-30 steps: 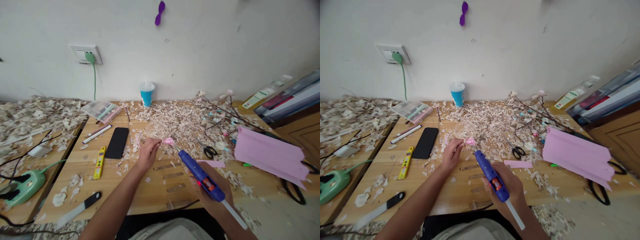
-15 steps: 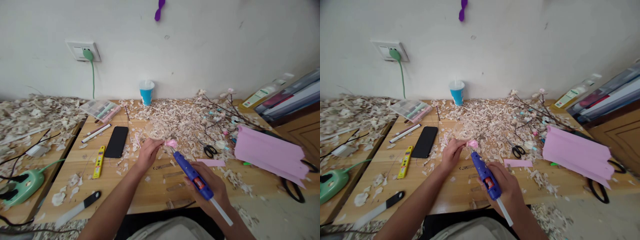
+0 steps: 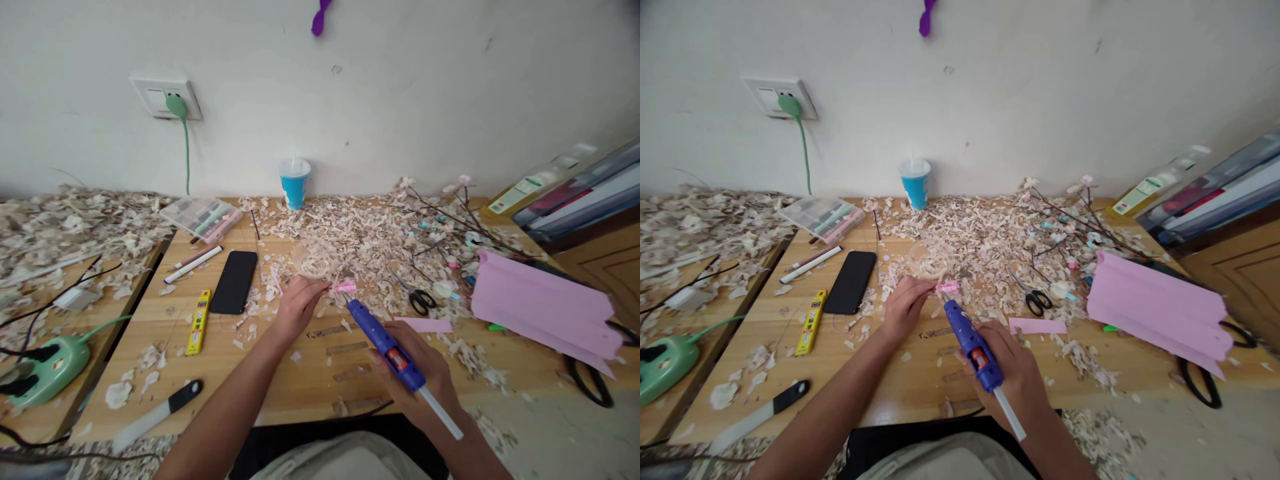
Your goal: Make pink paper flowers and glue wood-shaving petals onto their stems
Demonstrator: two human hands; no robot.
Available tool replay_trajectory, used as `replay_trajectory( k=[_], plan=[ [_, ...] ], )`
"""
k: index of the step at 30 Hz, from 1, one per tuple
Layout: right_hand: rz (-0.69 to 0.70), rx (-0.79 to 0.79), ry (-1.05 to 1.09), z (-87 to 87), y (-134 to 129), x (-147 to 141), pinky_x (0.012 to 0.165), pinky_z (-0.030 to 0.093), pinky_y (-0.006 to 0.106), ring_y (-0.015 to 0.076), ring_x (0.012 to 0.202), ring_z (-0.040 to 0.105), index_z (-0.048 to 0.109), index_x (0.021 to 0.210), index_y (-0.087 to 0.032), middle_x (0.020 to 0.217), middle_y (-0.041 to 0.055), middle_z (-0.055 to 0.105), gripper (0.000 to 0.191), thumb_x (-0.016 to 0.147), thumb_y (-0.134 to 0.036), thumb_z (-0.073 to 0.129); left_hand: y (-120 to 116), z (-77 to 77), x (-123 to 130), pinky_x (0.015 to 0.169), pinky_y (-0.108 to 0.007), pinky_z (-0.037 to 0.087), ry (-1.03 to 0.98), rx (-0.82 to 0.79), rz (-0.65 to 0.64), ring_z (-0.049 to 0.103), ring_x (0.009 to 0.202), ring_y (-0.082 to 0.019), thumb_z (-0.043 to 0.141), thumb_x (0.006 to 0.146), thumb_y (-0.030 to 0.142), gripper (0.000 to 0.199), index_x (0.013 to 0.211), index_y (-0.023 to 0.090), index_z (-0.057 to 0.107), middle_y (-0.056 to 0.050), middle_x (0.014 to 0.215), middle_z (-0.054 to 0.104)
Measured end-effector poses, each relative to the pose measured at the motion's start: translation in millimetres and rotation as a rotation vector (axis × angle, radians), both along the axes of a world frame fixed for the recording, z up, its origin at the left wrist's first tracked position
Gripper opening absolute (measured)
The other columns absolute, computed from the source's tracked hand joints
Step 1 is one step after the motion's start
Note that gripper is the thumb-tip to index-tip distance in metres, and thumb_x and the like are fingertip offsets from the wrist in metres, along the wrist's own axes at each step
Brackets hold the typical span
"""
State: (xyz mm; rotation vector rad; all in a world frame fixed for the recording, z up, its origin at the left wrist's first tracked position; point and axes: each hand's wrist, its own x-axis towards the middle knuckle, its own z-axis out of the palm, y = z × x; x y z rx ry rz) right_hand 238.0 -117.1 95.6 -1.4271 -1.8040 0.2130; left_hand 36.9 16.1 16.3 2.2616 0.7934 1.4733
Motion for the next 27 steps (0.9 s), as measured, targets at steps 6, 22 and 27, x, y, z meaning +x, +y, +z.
replay_trajectory(
  k=[6,22,27],
  plan=[
    [0.055,0.002,-0.059,4.6,5.3,1.5,0.073,0.058,0.03,0.0191,0.086,0.068,0.056,0.104,-0.024,0.093,0.0068,0.068,0.011,0.093,-0.025,0.058,-0.1,0.5,0.1,0.079,-0.033,0.051,0.014,0.009,-0.007,0.066,0.086,-0.018,0.056,0.098,0.015,0.031,0.126,0.025,0.065,-0.008,0.099,0.075],
    [0.022,-0.075,-0.089,4.3,7.2,0.2,0.061,0.049,0.025,0.0153,0.069,0.063,0.055,0.096,-0.024,0.08,0.0014,0.062,0.003,0.095,-0.027,0.056,0.8,0.3,1.2,0.079,-0.031,0.051,0.04,0.105,0.008,0.063,0.089,-0.017,0.059,0.095,0.009,0.042,0.134,0.024,0.06,-0.007,0.103,0.073],
    [-0.004,-0.079,-0.11,8.1,8.1,-2.8,0.061,0.048,0.025,0.0151,0.068,0.062,0.054,0.093,-0.023,0.077,0.0002,0.061,0.008,0.097,-0.03,0.055,1.3,-1.6,1.6,0.078,-0.031,0.051,0.039,0.117,0.009,0.062,0.089,-0.017,0.06,0.094,0.008,0.042,0.133,0.022,0.06,-0.008,0.103,0.073]
  ],
)
